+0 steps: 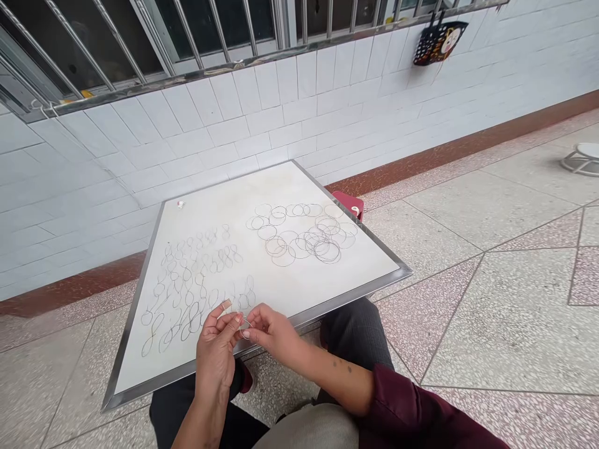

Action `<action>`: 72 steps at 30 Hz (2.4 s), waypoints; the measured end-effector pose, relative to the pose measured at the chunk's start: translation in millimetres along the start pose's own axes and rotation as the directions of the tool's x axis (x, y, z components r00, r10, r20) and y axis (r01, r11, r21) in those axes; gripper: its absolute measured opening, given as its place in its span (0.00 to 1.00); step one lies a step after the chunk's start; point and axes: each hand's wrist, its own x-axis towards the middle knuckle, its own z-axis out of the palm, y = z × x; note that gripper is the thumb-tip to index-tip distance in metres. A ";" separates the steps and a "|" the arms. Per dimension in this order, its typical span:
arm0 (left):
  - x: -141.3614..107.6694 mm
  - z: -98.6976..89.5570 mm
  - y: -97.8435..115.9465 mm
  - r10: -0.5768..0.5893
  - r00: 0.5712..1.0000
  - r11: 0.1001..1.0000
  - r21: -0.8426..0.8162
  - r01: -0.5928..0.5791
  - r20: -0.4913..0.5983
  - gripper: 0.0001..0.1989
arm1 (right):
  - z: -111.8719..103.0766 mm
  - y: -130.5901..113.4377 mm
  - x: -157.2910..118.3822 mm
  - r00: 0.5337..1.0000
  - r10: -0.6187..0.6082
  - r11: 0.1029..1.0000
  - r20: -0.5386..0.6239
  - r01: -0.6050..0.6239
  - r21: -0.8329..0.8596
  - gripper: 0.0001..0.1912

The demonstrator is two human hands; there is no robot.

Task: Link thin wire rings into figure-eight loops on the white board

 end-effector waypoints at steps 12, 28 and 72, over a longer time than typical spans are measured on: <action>0.7 -2.0 -6.1 -0.003 0.998 0.997 -0.073 0.008 0.070 0.25 | 7.2 -0.3 -1.6 1.000 0.019 0.995 0.020 -0.021 0.101 0.22; -6.6 -9.9 -15.7 -0.024 0.995 1.000 -0.013 0.025 0.094 0.28 | 10.4 11.6 -3.4 1.000 0.015 1.000 -0.008 -0.015 0.011 0.16; -33.1 -22.5 -9.0 -0.084 0.984 0.956 0.292 0.035 0.159 0.50 | -9.2 -1.7 -9.3 0.979 0.127 0.971 0.158 -0.155 0.180 0.16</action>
